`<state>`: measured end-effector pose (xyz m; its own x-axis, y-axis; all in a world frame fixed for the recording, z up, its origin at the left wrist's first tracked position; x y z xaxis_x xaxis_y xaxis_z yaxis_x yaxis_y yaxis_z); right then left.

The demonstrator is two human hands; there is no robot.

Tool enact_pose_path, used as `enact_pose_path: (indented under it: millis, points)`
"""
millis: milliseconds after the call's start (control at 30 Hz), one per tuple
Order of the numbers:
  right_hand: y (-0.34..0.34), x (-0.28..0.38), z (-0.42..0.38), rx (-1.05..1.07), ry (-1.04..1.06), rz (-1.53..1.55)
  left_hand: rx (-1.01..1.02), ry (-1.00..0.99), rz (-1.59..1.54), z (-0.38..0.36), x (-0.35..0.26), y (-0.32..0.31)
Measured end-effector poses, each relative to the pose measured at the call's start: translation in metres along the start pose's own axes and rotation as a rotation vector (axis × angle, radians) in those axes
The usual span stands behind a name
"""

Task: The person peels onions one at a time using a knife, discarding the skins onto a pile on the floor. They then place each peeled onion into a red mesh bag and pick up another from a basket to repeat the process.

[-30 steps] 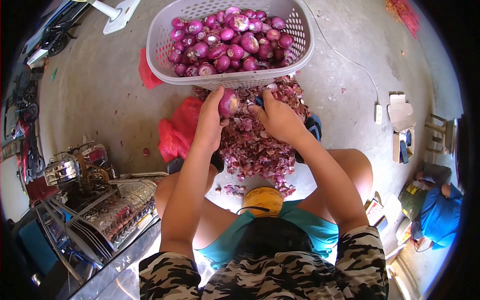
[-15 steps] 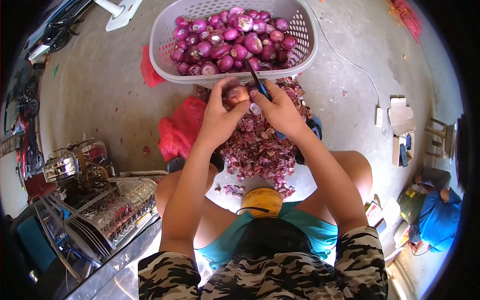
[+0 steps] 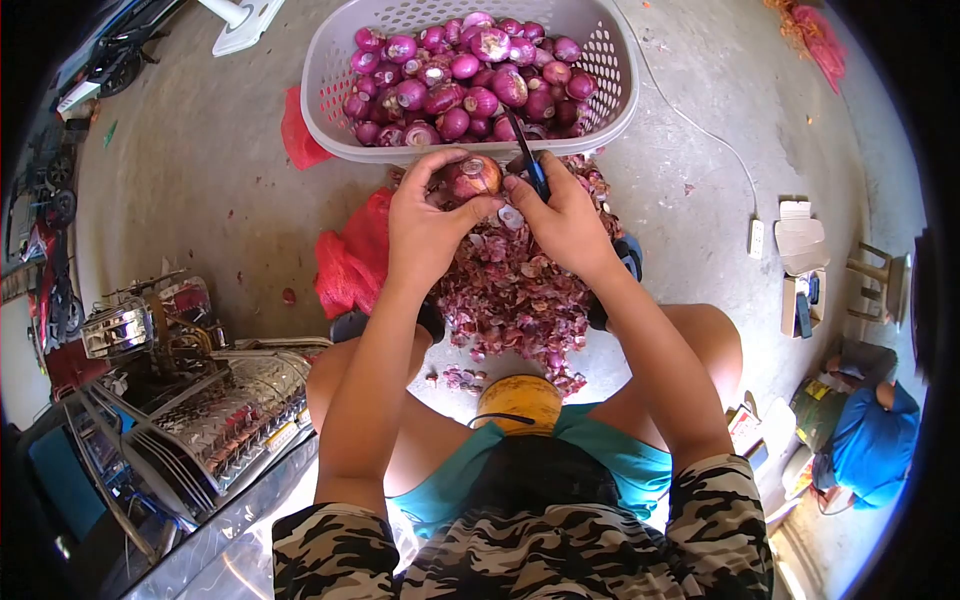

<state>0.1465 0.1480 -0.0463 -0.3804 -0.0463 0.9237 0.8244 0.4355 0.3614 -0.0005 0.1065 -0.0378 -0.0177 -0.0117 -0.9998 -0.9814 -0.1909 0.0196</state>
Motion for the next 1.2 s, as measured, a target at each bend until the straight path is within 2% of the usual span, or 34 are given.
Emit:
enact_pose_path:
  millis: [100, 200, 300, 400, 500, 600, 800, 900, 1000, 1200]
  points:
    - [0.002, 0.009, 0.001, -0.020, 0.081, 0.081, 0.015, 0.026, -0.069, -0.001, 0.003, -0.005]
    - [-0.004, 0.009, 0.004, 0.020, 0.161, 0.342, 0.061, 0.113, -0.165, -0.005, 0.006, -0.013]
    - [-0.001, 0.008, 0.004, -0.029, 0.151, 0.342, 0.076, 0.090, -0.217, -0.004, 0.002, -0.014]
    - [0.002, 0.011, 0.006, -0.016, 0.166, 0.349, -0.034, -0.061, -0.276, -0.002, -0.014, -0.010]
    - [-0.001, 0.004, 0.005, 0.039, 0.029, 0.427, 0.046, -0.073, -0.196, -0.003, -0.015, -0.013]
    - [-0.002, 0.004, 0.004, 0.017, 0.036, 0.520, 0.000, -0.180, -0.146, -0.005, -0.015, -0.009]
    - [-0.007, -0.001, 0.003, 0.043, -0.045, 0.566, -0.002, -0.243, -0.080, -0.004, -0.022, -0.005]
    - [-0.007, -0.009, 0.000, 0.057, -0.201, 0.627, -0.123, -0.119, -0.139, -0.003, -0.018, 0.006]
    - [-0.008, -0.006, 0.000, 0.066, -0.187, 0.691, -0.056, -0.113, -0.074, 0.000, -0.017, 0.009]
    - [-0.009, -0.002, 0.003, 0.077, -0.092, 0.613, 0.023, 0.000, -0.067, 0.003, -0.015, 0.010]
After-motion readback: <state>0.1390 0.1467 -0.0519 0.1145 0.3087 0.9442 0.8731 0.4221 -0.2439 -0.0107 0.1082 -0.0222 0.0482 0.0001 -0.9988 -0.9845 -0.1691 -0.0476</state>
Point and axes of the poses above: each hand's wrist, its own z-axis towards the middle knuckle, its own y-axis out of the back of the hand, x = y × z, the point moved 10 cm from there along z, towards the middle knuckle, and after that the axes turned 2 degrees about x, right-handed, at the moved point
